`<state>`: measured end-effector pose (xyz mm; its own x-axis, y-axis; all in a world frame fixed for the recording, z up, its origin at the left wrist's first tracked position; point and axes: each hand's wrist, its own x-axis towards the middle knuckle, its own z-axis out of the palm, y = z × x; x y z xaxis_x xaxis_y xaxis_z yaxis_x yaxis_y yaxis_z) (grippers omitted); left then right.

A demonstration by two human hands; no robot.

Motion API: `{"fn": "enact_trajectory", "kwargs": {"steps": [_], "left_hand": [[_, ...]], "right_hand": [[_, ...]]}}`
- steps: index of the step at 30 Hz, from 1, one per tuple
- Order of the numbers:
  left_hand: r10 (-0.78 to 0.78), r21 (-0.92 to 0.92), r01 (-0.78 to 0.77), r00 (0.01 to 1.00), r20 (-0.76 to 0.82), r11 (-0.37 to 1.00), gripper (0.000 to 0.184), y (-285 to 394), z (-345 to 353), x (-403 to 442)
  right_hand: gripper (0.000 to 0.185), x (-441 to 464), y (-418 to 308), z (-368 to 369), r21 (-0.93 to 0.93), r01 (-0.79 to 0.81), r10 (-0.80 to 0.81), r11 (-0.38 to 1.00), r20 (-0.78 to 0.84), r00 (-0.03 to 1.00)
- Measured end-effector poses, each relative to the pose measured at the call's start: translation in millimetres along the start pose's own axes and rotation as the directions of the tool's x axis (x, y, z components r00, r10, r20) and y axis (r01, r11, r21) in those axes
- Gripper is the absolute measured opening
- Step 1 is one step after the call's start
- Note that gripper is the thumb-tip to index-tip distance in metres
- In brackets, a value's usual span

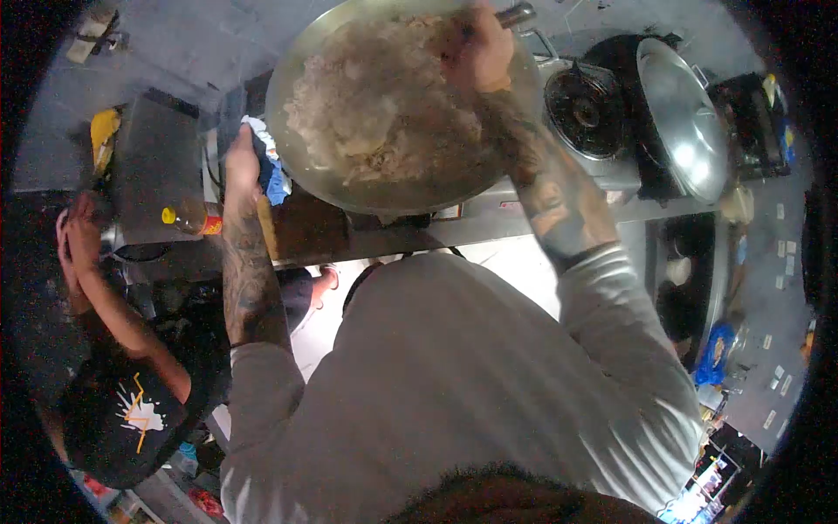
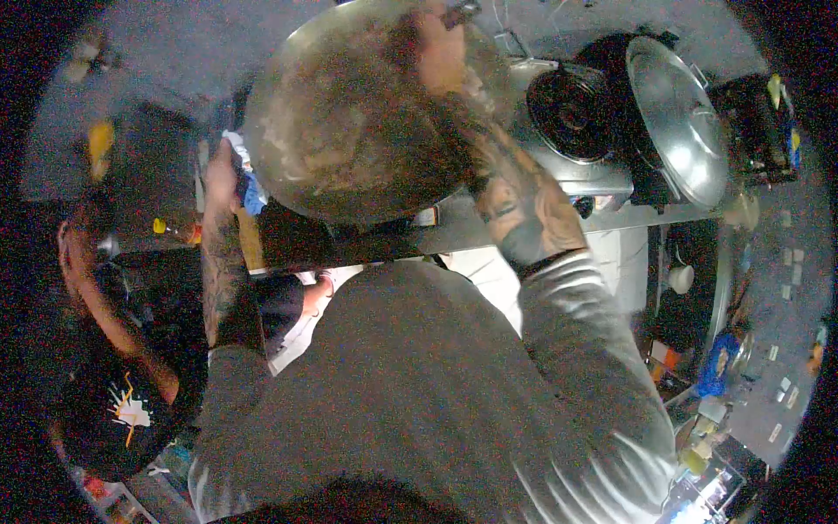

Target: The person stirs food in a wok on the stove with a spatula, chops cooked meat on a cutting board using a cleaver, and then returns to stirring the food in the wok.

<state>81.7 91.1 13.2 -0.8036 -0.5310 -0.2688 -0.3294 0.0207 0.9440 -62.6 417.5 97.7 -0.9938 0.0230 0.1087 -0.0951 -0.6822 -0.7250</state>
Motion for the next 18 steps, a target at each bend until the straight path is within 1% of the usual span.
{"fn": "enact_trajectory", "kwargs": {"steps": [2,4,5,6,7,8,10,11,12,14,15,16,18], "left_hand": [[-0.056,-0.151,0.037,0.991,-0.122,0.988,0.046,14.1,11.1,-18.4],[0.001,0.085,0.016,0.982,-0.191,0.996,0.045,23.6,9.8,-27.0],[0.012,0.075,0.003,0.981,-0.194,0.997,0.047,23.5,10.5,-27.5],[0.023,0.063,-0.011,0.98,-0.197,0.998,0.048,23.4,9.9,-26.6],[0.038,0.049,-0.029,0.98,-0.198,0.998,0.049,23.8,9.9,-23.9],[0.039,0.042,-0.031,0.981,-0.192,0.999,0.049,20.6,9.3,-20.6],[-0.012,-0.083,-0.001,0.987,-0.157,0.997,0.049,10.4,2.7,-9.4],[-0.01,-0.087,-0.004,0.988,-0.157,0.996,0.049,6.7,-2.7,-3.8],[-0.022,-0.077,0.012,0.992,-0.127,0.997,0.051,1.9,-9.6,2.4],[-0.055,-0.048,0.052,0.997,-0.053,0.997,0.056,-6.8,-14.3,12.6],[-0.057,-0.055,0.054,0.997,-0.053,0.997,0.056,-4.5,-13.8,12.5],[-0.068,0.032,0.071,0.992,-0.109,0.997,0.057,1.2,-13.9,10.2],[-0.075,0.116,0.094,0.984,-0.162,0.989,0.059,1.8,-11.0,13.6]], "right_hand": [[0.02,4.3,-11.8,-7.4,-0.1,0.079,-0.075,0.992,0.043,0.996],[0.016,8.7,-24.4,-18.4,-0.205,0.158,-0.142,0.966,0.094,0.985],[0.015,12.5,-35.3,-23.6,-0.261,0.201,-0.174,0.944,0.125,0.977],[0.014,15.5,-55.9,-26.2,-0.196,0.186,-0.128,0.963,0.276,0.953],[0.014,18.6,-76.4,-28.8,-0.139,0.15,-0.079,0.979,0.42,0.904],[0.015,16.8,-106.5,-34.6,0.004,-0.005,0.001,1.0,0.659,0.752],[0.016,12.4,-139.5,-47.6,0.146,-0.091,-0.013,0.985,0.59,0.807],[0.017,9.9,-159.1,-46.2,0.091,-0.033,-0.03,0.995,0.61,0.792],[0.025,9.2,-174.3,-43.0,0.036,0.025,-0.042,0.999,0.634,0.772],[0.026,6.8,-186.6,-50.4,0.012,0.092,-0.081,0.996,0.609,0.789],[0.026,14.4,-189.4,-62.9,-0.002,0.106,-0.078,0.994,0.668,0.74],[0.026,15.8,-185.6,-68.4,-0.009,0.106,-0.072,0.994,0.669,0.739],[0.027,16.7,-174.8,-80.7,0.01,0.127,-0.11,0.992,0.56,0.821]]}}
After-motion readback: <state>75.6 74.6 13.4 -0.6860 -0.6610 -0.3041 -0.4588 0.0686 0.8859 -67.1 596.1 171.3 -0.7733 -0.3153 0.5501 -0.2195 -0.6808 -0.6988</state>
